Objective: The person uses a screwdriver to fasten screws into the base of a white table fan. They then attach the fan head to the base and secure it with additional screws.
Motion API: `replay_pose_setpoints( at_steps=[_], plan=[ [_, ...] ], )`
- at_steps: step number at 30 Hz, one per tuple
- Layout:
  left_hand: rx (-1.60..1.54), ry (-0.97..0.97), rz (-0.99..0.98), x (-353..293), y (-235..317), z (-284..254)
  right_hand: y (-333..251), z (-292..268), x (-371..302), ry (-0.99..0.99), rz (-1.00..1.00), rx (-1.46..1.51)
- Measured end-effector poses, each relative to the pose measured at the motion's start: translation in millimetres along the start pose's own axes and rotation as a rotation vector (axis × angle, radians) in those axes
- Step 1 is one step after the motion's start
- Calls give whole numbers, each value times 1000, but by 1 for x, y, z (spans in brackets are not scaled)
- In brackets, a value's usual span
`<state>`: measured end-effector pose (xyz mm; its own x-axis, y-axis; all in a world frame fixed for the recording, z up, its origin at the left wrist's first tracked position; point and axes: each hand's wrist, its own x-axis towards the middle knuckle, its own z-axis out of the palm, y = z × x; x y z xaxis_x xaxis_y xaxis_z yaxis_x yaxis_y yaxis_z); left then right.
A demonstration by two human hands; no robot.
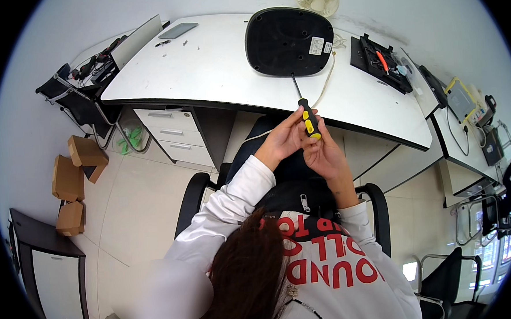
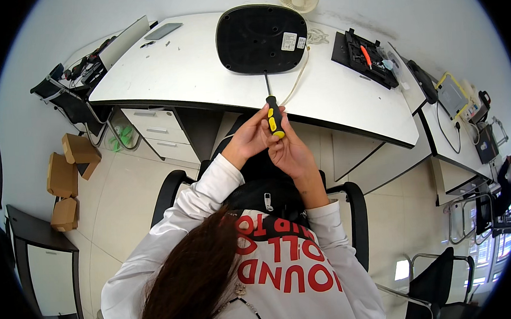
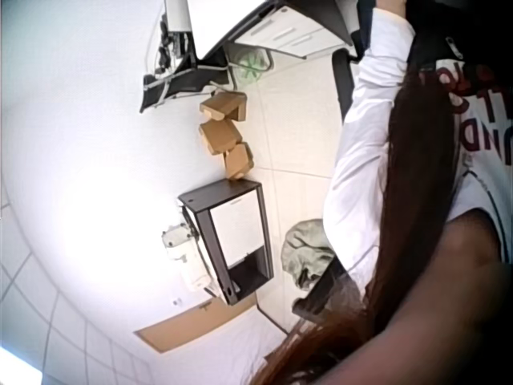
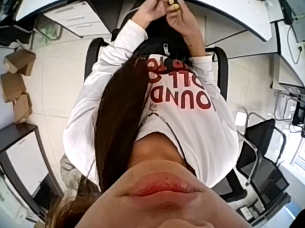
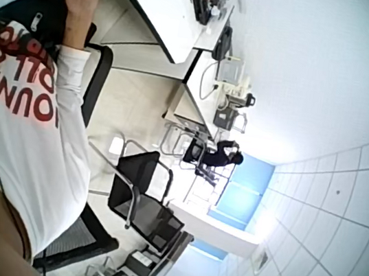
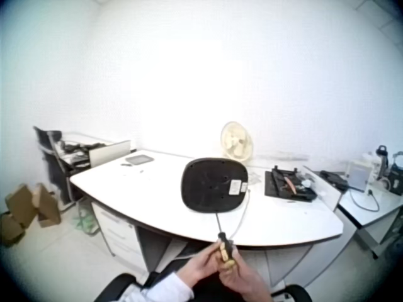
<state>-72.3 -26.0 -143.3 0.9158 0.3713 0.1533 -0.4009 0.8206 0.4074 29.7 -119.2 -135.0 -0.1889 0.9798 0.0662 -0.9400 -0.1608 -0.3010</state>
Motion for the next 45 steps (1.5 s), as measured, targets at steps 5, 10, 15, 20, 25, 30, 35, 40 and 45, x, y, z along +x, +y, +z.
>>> replay_pose_setpoints(
  at_steps=[5,10,15,20,25,30,35,40,45],
  plan=[
    [150,112,62,-2,5,-11,0,5,-4,-13,52,99],
    [551,308,201,-19,19,-1,-2,6,-9,-3,65,117],
    [498,367,371,-24,32,-8,1,10,-15,-126,113,28],
    [584,428,683,-30,69,0,3,15,-20,-200,109,-419],
    [677,689,1144,-11,148,-8,7,23,-11,-144,252,-787],
    [1103,972,1331,-8,262,-70,20,17,4,-159,361,-1013],
    [1631,1203,993,-6,301,-98,6,6,17,-114,361,-1009],
    [1897,1281,677,-1,335,-122,-4,-9,32,-148,419,-983],
    [2100,1368,493,20,350,-120,-13,-21,46,-182,474,-941]
  ],
)
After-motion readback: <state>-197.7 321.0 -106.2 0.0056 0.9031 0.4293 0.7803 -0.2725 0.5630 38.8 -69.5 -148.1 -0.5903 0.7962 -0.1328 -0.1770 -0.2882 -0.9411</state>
